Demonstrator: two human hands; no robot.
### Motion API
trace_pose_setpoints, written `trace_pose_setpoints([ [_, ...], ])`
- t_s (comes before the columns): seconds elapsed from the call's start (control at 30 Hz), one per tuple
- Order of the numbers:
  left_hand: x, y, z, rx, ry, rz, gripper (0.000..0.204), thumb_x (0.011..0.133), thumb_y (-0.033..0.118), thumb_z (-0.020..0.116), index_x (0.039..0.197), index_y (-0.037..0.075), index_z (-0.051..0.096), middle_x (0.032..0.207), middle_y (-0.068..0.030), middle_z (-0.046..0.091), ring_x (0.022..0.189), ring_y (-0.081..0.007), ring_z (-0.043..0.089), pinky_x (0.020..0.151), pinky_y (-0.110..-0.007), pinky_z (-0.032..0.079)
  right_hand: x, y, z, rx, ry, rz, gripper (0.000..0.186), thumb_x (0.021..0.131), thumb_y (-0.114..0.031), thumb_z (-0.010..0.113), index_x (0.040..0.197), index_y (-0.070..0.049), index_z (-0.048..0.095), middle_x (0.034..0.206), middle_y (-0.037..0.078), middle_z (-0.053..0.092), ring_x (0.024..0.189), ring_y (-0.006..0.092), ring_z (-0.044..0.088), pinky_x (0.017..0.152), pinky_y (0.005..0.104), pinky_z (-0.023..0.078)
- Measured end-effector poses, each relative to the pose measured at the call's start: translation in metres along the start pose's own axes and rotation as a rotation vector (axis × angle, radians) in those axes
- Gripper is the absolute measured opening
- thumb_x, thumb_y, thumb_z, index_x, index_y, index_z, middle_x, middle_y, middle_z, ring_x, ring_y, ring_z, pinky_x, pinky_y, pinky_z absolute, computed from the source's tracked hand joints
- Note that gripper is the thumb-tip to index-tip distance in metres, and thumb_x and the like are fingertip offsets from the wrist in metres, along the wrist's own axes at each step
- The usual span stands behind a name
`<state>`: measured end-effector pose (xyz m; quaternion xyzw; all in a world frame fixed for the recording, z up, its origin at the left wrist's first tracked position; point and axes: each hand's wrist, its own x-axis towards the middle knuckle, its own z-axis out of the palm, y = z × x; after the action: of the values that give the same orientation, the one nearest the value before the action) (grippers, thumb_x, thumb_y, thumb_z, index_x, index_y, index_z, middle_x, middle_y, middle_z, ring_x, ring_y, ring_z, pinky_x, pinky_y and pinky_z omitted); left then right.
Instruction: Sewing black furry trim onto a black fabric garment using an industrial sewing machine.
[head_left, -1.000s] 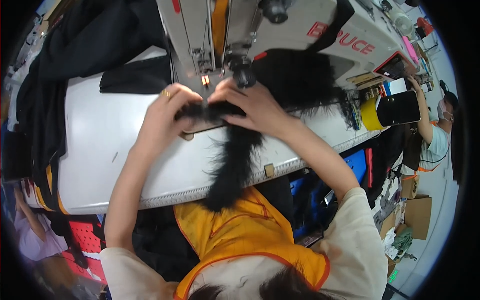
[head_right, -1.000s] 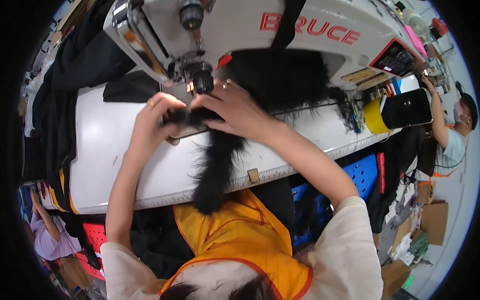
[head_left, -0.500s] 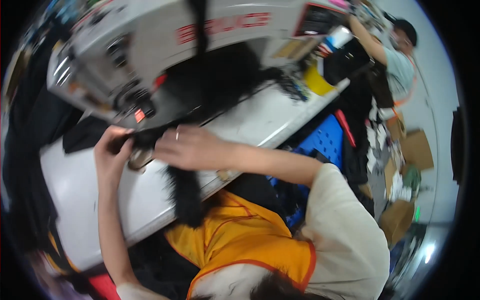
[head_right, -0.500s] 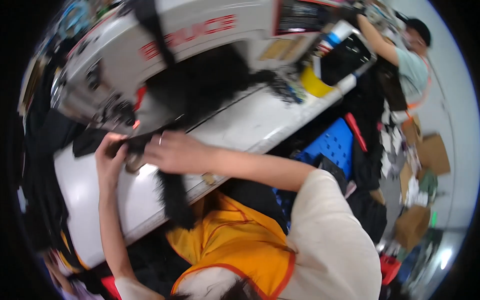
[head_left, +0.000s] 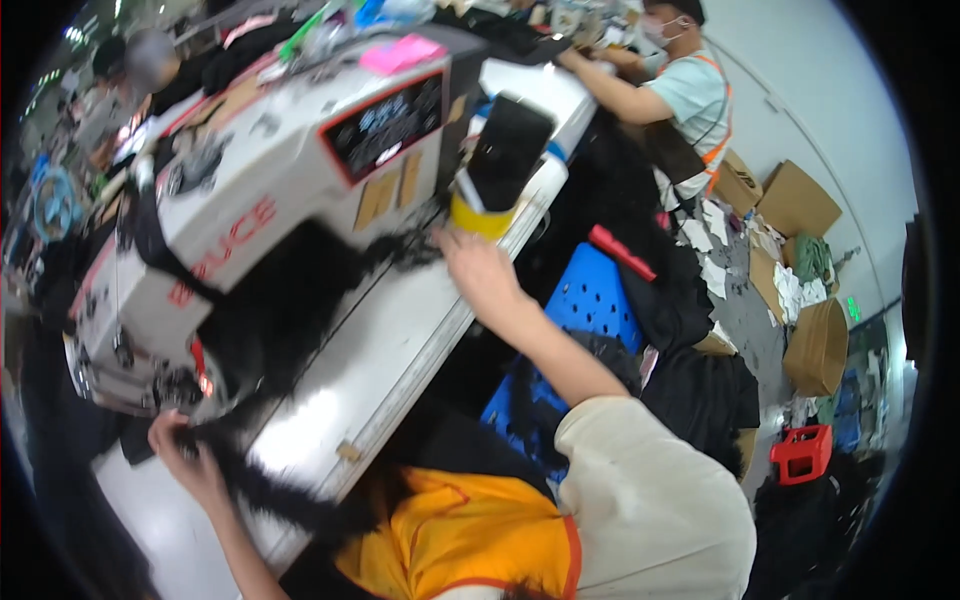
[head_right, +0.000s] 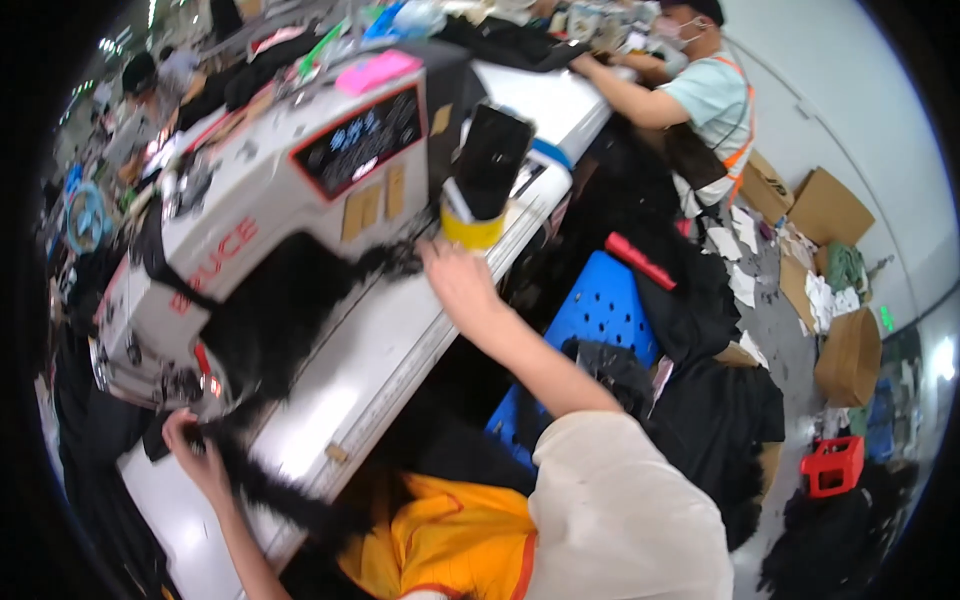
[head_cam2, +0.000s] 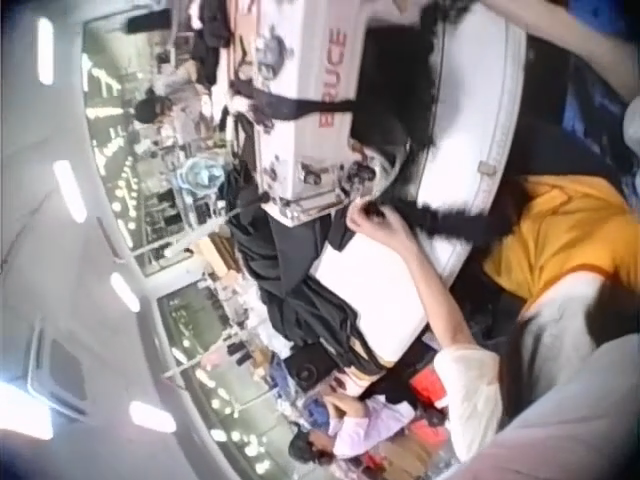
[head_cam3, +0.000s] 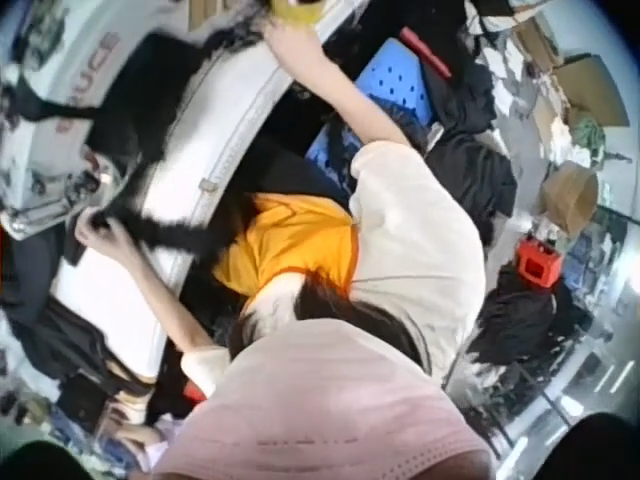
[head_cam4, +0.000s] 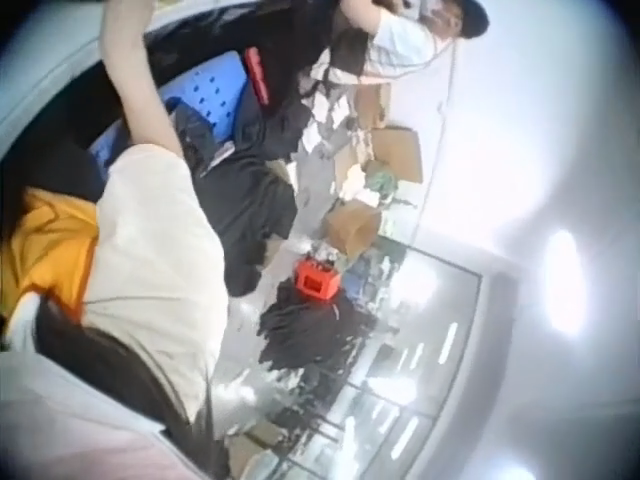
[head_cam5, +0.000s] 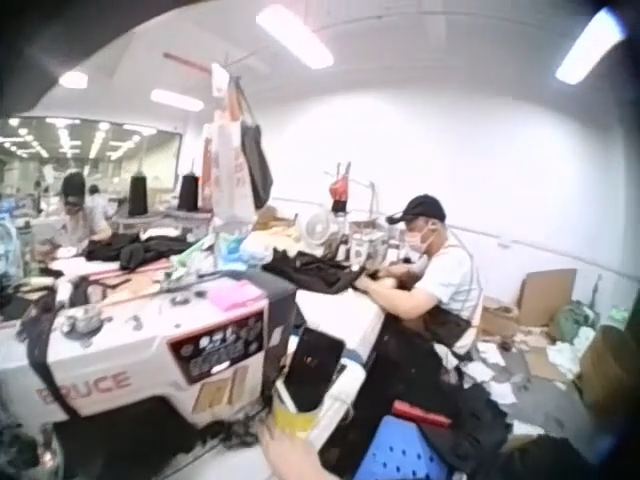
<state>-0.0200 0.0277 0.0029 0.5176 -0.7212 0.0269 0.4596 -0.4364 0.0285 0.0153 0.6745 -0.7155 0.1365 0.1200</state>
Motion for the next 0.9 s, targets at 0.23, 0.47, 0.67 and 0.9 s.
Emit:
trace_pose_setpoints([
  [0.23, -0.031, -0.039, -0.015, -0.150, -0.060, -0.444, 0.028, 0.084, 0.003, 0.057, 0.109, 0.002, 0.044, 0.098, -0.0075, 0.048, 0.089, -0.0160, 0.048, 0.081, -0.025, 0.037, -0.047, -0.017, -0.028, 1.451, -0.641, -0.013, 0.043, 0.080, -0.003, 0.046, 0.124, -0.003, 0.043, 0.101, 0.009, 0.059, 0.085, 0.0152, 0.059, 0.073, 0.0292, 0.049],
  [0.47, -0.006, -0.020, -0.028, -0.109, -0.403, -0.503, 0.032, 0.090, 0.018, 0.055, 0.115, -0.004, 0.051, 0.110, -0.0176, 0.058, 0.091, -0.0215, 0.055, 0.076, -0.032, 0.047, -0.054, -0.132, 0.005, 1.568, -0.626, -0.612, 0.033, 0.087, -0.027, 0.057, 0.100, 0.003, 0.060, 0.083, 0.012, 0.062, 0.075, 0.0164, 0.058, 0.068, 0.0292, 0.046],
  [0.67, 0.009, 0.020, -0.022, -0.666, -0.336, -0.820, 0.027, 0.085, 0.011, 0.058, 0.107, -0.005, 0.058, 0.097, -0.0043, 0.061, 0.088, -0.0107, 0.055, 0.081, -0.024, 0.043, -0.012, -0.206, 0.034, 1.697, -1.019, -0.561, 0.022, 0.088, -0.020, 0.052, 0.101, -0.004, 0.061, 0.094, 0.006, 0.063, 0.086, 0.0155, 0.057, 0.075, 0.0289, 0.047],
  [0.9, -0.007, 0.015, -0.044, -0.702, -0.347, -1.024, 0.036, 0.080, 0.017, 0.068, 0.110, -0.001, 0.059, 0.105, -0.0046, 0.061, 0.096, -0.0100, 0.054, 0.085, -0.023, 0.040, -0.001, -0.224, -0.004, 1.487, -1.354, -0.381, 0.036, 0.095, -0.039, 0.041, 0.095, -0.006, 0.058, 0.070, -0.005, 0.046, 0.062, 0.0029, 0.035, 0.052, 0.0193, 0.031],
])
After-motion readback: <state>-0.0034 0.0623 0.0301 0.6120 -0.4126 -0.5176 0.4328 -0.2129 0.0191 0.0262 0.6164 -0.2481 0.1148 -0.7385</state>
